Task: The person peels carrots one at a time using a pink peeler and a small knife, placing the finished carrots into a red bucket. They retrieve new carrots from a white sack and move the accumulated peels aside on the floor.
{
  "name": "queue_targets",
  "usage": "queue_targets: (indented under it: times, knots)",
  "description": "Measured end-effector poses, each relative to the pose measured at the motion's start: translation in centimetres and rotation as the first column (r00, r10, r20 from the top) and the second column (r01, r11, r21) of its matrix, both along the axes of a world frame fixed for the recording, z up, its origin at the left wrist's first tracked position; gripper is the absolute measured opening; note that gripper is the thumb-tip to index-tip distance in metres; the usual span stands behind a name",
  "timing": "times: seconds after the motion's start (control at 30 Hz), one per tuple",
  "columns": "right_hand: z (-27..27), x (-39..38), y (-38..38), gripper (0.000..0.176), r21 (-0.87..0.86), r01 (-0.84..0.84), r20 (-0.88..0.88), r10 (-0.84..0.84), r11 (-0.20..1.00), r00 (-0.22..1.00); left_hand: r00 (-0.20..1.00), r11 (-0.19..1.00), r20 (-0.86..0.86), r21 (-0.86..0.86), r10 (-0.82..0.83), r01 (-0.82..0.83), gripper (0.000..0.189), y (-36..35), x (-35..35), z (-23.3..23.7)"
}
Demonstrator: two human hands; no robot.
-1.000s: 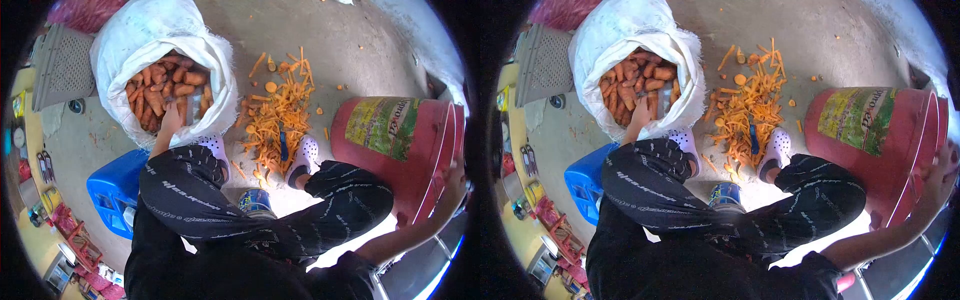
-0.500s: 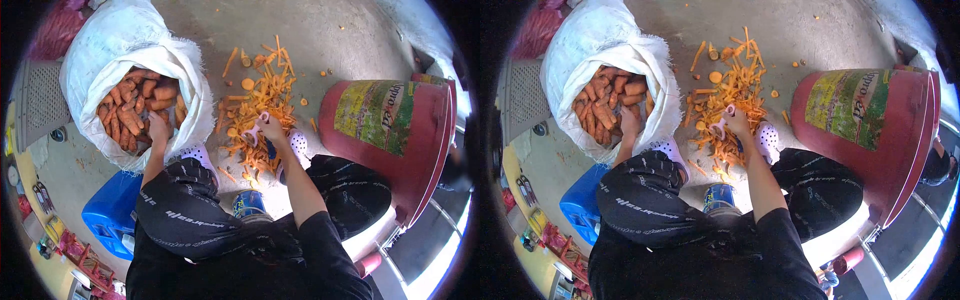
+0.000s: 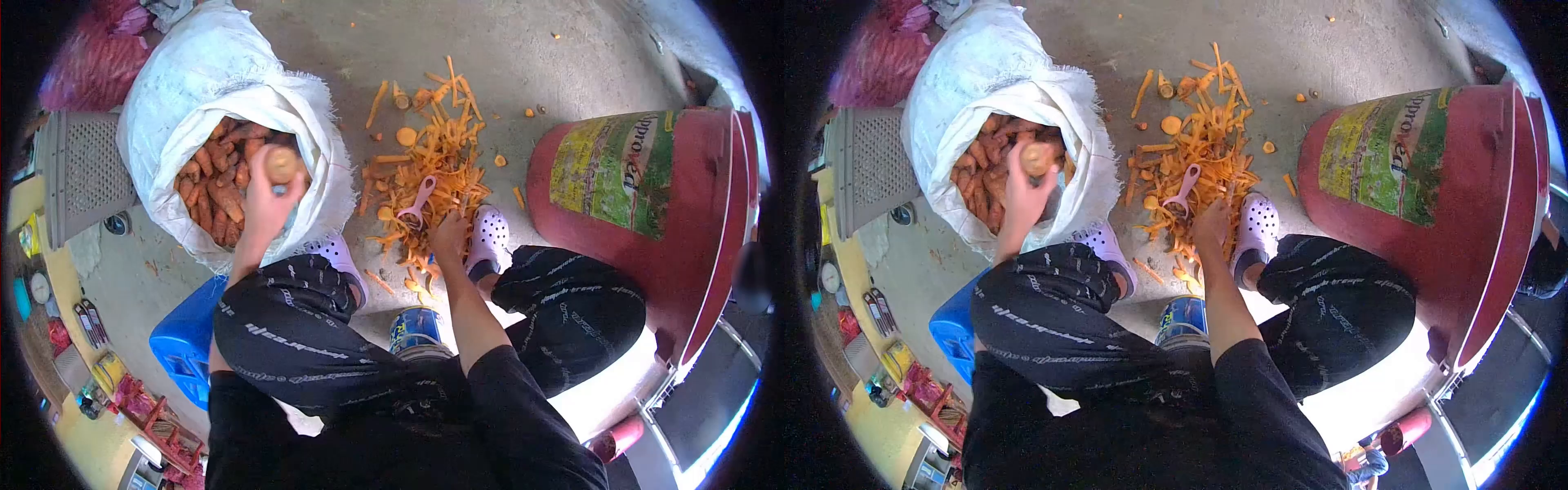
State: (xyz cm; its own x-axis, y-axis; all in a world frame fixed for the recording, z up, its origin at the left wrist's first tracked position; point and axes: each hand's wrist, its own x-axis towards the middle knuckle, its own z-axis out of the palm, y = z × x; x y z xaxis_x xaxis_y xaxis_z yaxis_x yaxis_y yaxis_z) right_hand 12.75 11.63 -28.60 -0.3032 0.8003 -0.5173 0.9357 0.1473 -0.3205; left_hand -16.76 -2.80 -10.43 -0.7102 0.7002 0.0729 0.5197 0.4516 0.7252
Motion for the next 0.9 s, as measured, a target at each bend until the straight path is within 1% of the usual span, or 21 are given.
queue_targets:
  times: [0.03, 0.07, 0.13, 0.17, 0.2, 0.23, 0.27, 0.3, 0.33, 0.37, 0.4, 0.43, 0.47, 0.5, 0.57, 0.67, 0.77, 0.8, 0.83, 0.9]
  knots:
    - [1.1, -0.2, 0.0, 0.05, -0.028, 0.024, -0.001, -0.024, 0.999, 1.0, 0.987, 0.989, 0.06, 0.045, -0.147, 0.144, 0.059, 0.9, 0.1, 2.0]
    - [2.2, -0.5, 0.2, 0.049, -0.052, 0.048, -0.003, -0.049, 0.997, 0.999, 0.965, 0.969, 0.101, -0.014, -0.243, 0.246, 0.059, 1.4, 0.1, 3.9]
    - [4.9, -0.9, 1.1, 0.045, -0.148, 0.048, -0.02, -0.051, 0.988, 0.998, 0.884, 0.885, 0.198, -0.116, -0.423, 0.45, 0.058, 2.7, 0.3, 7.6]
    - [5.9, -0.8, 1.4, 0.044, -0.197, 0.046, -0.025, -0.052, 0.979, 0.998, 0.859, 0.847, 0.217, -0.176, -0.463, 0.501, 0.058, 3.4, 0.8, 9.9]
    - [5.2, -0.4, 1.1, 0.04, -0.104, 0.052, -0.091, -0.061, 0.993, 0.994, 0.833, 0.802, 0.24, -0.237, -0.498, 0.548, 0.059, 4.2, 1.4, 12.4]
    - [3.1, -0.2, 1.2, 0.035, -0.006, 0.059, -0.164, -0.059, 0.998, 0.985, 0.811, 0.756, 0.256, -0.296, -0.526, 0.583, 0.059, 5.0, 2.1, 14.5]
    - [2.2, -0.2, 1.2, 0.032, 0.086, 0.073, -0.234, -0.051, 0.994, 0.971, 0.786, 0.731, 0.183, -0.293, -0.59, 0.617, 0.057, 5.6, 3.2, 16.2]
    - [3.9, -0.8, 1.8, 0.03, 0.097, -0.048, -0.265, 0.073, 0.994, 0.961, 0.792, 0.749, 0.135, -0.262, -0.596, 0.608, 0.057, 6.0, 4.4, 17.0]
    - [7.8, -1.5, 3.1, 0.028, 0.114, -0.171, -0.289, 0.198, 0.979, 0.937, 0.797, 0.767, 0.089, -0.227, -0.597, 0.6, 0.057, 6.3, 5.8, 17.7]
    - [11.0, -2.3, 4.2, 0.029, 0.07, -0.241, -0.341, 0.25, 0.968, 0.906, 0.801, 0.782, 0.05, -0.192, -0.596, 0.593, 0.057, 6.5, 7.6, 18.4]
    - [14.3, -3.0, 5.2, 0.029, 0.024, -0.309, -0.397, 0.293, 0.951, 0.87, 0.864, 0.859, 0.096, -0.106, -0.493, 0.502, 0.057, 6.6, 9.6, 18.4]
    - [16.7, -4.2, 6.7, 0.03, -0.078, -0.337, -0.484, 0.26, 0.938, 0.836, 0.911, 0.92, 0.149, -0.024, -0.384, 0.392, 0.058, 6.7, 11.5, 17.8]
    - [19.1, -4.8, 7.5, 0.032, -0.175, -0.372, -0.561, 0.218, 0.912, 0.798, 0.942, 0.955, 0.163, 0.025, -0.294, 0.294, 0.056, 6.8, 13.3, 17.3]
    - [21.4, -4.9, 8.0, 0.033, -0.097, -0.365, -0.609, 0.235, 0.926, 0.757, 0.959, 0.97, 0.147, 0.057, -0.241, 0.235, 0.054, 6.5, 14.5, 15.6]
    - [25.3, -4.9, 8.4, 0.035, 0.048, -0.323, -0.686, 0.266, 0.945, 0.677, 0.928, 0.995, 0.359, 0.031, -0.1, 0.095, 0.054, 6.3, 16.6, 14.4]
    - [31.3, -2.9, 8.2, 0.043, -0.164, -0.36, -0.69, 0.153, 0.919, 0.707, 0.948, 0.997, 0.317, 0.076, -0.037, 0.014, 0.052, 5.3, 18.6, 11.9]
    - [35.0, -1.2, 6.2, 0.057, -0.002, -0.519, -0.481, 0.454, 0.855, 0.75, 0.927, 0.975, 0.365, 0.224, -0.091, 0.007, 0.051, 4.8, 19.5, 11.3]
    - [35.0, -0.9, 5.4, 0.068, 0.031, -0.508, -0.412, 0.474, 0.861, 0.778, 0.91, 0.952, 0.401, 0.305, -0.106, -0.023, 0.047, 5.0, 19.9, 11.0]
    - [34.8, -0.7, 4.6, 0.07, 0.126, -0.497, -0.457, 0.495, 0.858, 0.739, 0.927, 0.962, 0.365, 0.272, -0.084, -0.02, 0.047, 5.3, 19.8, 10.7]
    - [35.2, -0.5, 3.5, 0.075, 0.268, -0.517, -0.429, 0.581, 0.813, 0.691, 0.952, 0.984, 0.304, 0.176, -0.035, -0.02, 0.046, 4.9, 20.2, 10.6]
